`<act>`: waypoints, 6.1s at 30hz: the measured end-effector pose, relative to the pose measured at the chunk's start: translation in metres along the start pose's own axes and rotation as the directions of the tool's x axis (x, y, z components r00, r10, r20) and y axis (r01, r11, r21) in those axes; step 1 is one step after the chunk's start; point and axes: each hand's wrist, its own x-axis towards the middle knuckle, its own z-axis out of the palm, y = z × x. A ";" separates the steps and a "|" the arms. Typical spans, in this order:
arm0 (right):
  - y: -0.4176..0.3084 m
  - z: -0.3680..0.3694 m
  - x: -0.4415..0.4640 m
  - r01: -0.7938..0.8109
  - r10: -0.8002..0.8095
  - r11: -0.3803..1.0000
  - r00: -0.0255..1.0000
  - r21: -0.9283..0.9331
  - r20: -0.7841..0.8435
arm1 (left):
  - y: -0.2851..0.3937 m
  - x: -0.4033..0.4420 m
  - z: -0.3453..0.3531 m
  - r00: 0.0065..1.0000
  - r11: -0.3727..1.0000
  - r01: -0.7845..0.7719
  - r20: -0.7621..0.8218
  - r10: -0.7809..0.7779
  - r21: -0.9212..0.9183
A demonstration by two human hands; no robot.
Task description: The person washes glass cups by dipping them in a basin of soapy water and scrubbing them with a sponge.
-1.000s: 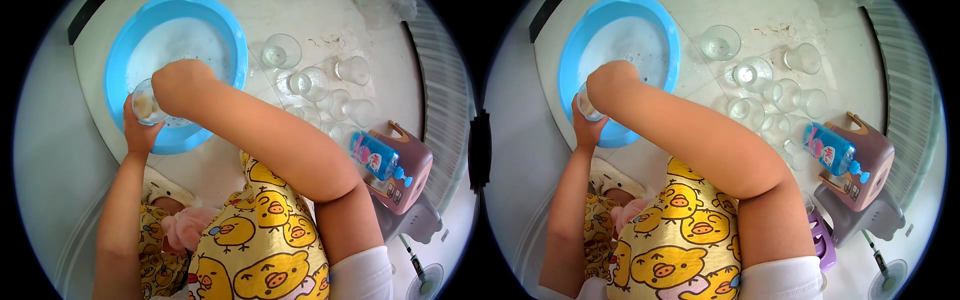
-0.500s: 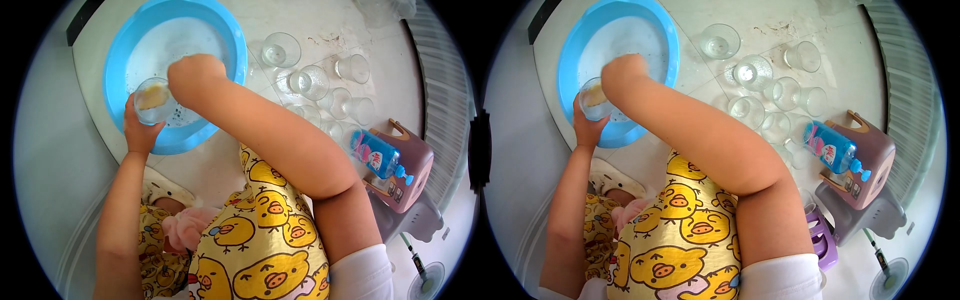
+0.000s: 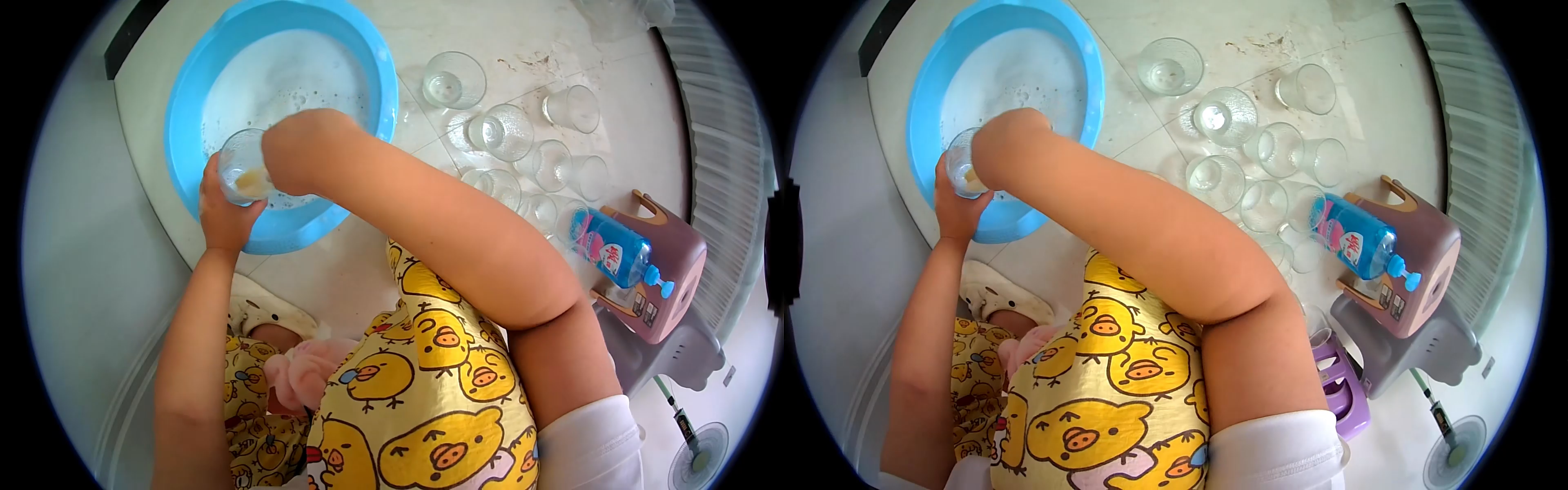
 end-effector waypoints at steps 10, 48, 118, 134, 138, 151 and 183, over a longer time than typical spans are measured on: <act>0.008 0.006 -0.007 -0.050 0.040 0.998 0.978 -0.041 -0.203 | -0.002 -0.004 0.003 1.000 0.998 0.020 -0.021 -0.019 0.060; 0.016 0.012 0.002 -0.075 0.090 0.993 0.981 0.091 -0.173 | -0.003 0.000 0.002 0.999 0.998 0.035 -0.015 -0.035 0.057; 0.028 0.024 0.010 0.038 -0.023 0.986 0.995 0.160 -0.095 | 0.000 0.003 -0.001 0.996 0.998 0.066 0.057 -0.067 0.008; 0.028 0.024 0.009 -0.077 0.050 0.993 0.964 -0.090 -0.263 | 0.002 0.004 -0.001 0.996 0.997 0.068 0.051 -0.070 0.048; 0.013 0.032 0.007 0.001 0.019 0.989 0.991 0.145 -0.136 | -0.001 0.003 0.003 0.993 0.994 0.112 0.024 -0.112 0.011; 0.038 0.015 0.009 -0.095 0.096 0.995 0.986 0.015 -0.138 | 0.001 0.005 -0.001 0.997 0.998 0.052 0.057 -0.055 0.045; 0.008 0.016 0.013 -0.047 0.030 0.996 0.974 -0.070 -0.225 | -0.003 0.005 0.000 0.997 0.997 0.074 -0.003 -0.074 0.030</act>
